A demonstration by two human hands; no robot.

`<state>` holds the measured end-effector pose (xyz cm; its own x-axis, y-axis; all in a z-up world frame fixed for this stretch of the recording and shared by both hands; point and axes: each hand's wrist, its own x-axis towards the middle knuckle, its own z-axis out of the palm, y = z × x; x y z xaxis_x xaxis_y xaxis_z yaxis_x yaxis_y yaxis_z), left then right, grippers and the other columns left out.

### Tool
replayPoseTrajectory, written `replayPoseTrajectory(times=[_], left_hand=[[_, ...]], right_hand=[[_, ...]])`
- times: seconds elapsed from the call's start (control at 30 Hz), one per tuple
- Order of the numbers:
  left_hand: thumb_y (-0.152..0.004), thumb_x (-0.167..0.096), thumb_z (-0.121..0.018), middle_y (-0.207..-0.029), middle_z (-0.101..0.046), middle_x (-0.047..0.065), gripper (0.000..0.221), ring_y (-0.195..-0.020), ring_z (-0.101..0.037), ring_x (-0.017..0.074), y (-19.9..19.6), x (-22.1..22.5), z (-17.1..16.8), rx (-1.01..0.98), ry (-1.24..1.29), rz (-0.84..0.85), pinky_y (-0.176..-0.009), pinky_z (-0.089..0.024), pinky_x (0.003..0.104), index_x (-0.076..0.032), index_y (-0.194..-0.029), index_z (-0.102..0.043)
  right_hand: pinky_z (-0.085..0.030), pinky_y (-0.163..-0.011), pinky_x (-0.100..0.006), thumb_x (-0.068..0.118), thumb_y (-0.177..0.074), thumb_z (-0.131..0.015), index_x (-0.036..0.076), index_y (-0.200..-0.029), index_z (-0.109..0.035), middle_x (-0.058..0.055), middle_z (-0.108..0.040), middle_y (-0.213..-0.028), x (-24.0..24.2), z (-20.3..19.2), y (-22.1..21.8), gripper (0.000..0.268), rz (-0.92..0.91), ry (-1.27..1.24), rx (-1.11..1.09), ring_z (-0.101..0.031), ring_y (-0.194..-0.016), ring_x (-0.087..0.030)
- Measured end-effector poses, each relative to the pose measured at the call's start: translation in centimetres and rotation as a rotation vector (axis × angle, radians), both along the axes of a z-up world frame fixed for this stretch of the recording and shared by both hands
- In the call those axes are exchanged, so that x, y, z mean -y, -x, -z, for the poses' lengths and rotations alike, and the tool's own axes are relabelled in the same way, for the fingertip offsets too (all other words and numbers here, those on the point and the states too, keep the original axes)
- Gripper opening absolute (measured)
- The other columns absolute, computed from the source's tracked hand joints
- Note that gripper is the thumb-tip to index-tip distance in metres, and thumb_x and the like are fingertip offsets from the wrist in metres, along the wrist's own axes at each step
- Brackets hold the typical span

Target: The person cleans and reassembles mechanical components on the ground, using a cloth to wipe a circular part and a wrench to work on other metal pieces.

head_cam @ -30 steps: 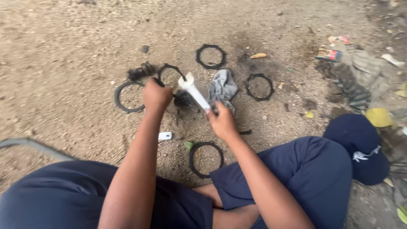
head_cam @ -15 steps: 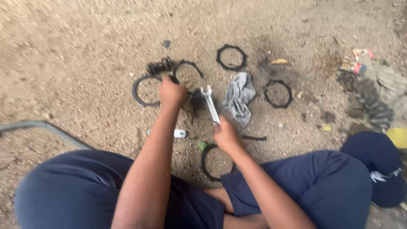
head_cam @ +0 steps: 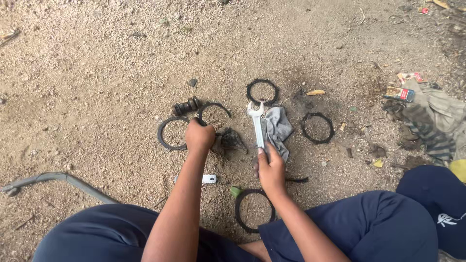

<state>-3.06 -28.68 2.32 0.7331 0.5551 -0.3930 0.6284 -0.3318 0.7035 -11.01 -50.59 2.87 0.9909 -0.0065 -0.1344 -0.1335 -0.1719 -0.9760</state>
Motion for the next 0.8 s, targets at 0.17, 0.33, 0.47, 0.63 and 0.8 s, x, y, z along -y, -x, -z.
replayPoseTrajectory(times=[0.17,0.33,0.47,0.63,0.8], left_hand=[[-0.081,-0.009,-0.059,-0.111,-0.073,0.018,0.041,-0.1,-0.074,0.0297,-0.1,0.0,0.1,0.0,0.063,-0.031,-0.092,-0.056,0.045,-0.004,-0.122,-0.062],[-0.081,-0.016,-0.06,-0.116,-0.072,0.022,0.039,-0.108,-0.071,0.0348,-0.4,-0.6,0.6,0.047,0.011,-0.039,-0.098,-0.052,0.046,0.0,-0.116,-0.069],[-0.082,-0.02,-0.06,-0.119,-0.07,0.024,0.041,-0.112,-0.068,0.038,-0.6,-0.8,0.6,0.045,-0.031,-0.016,-0.1,-0.05,0.046,0.0,-0.116,-0.068],[-0.082,-0.021,-0.059,-0.117,-0.071,0.023,0.042,-0.112,-0.068,0.0379,-0.6,-0.5,0.6,0.017,-0.042,0.004,-0.1,-0.051,0.046,-0.001,-0.117,-0.068],[-0.084,-0.023,-0.06,-0.112,-0.074,0.023,0.041,-0.105,-0.073,0.0357,-0.9,-0.7,1.5,-0.007,-0.042,0.034,-0.095,-0.055,0.045,-0.001,-0.117,-0.069]], right_hand=[[-0.056,-0.067,-0.035,0.008,-0.1,-0.058,-0.001,-0.142,-0.052,-0.014,-0.072,-0.099,1.4,-0.4,-0.5,0.043,-0.053,0.414,0.614,-0.071,-0.081,-0.02],[-0.056,-0.065,-0.035,0.011,-0.101,-0.061,0.006,-0.13,-0.06,-0.011,-0.077,-0.093,2.3,-0.1,-1.7,0.029,-0.08,0.514,0.364,-0.074,-0.074,-0.019],[-0.059,-0.057,-0.032,0.008,-0.097,-0.06,0.017,-0.147,-0.055,-0.011,-0.075,-0.089,2.9,-3.5,-1.8,0.051,-0.24,0.406,0.011,-0.071,-0.068,-0.016],[-0.057,-0.055,-0.032,0.0,-0.099,-0.057,0.022,-0.155,-0.045,-0.011,-0.071,-0.095,3.7,-3.9,-1.3,0.062,-0.24,0.616,0.466,-0.067,-0.069,-0.015],[-0.057,-0.055,-0.03,-0.006,-0.096,-0.054,0.018,-0.155,-0.047,-0.007,-0.068,-0.077,1.1,1.1,0.0,0.065,-0.254,0.646,0.586,-0.064,-0.063,-0.015]])
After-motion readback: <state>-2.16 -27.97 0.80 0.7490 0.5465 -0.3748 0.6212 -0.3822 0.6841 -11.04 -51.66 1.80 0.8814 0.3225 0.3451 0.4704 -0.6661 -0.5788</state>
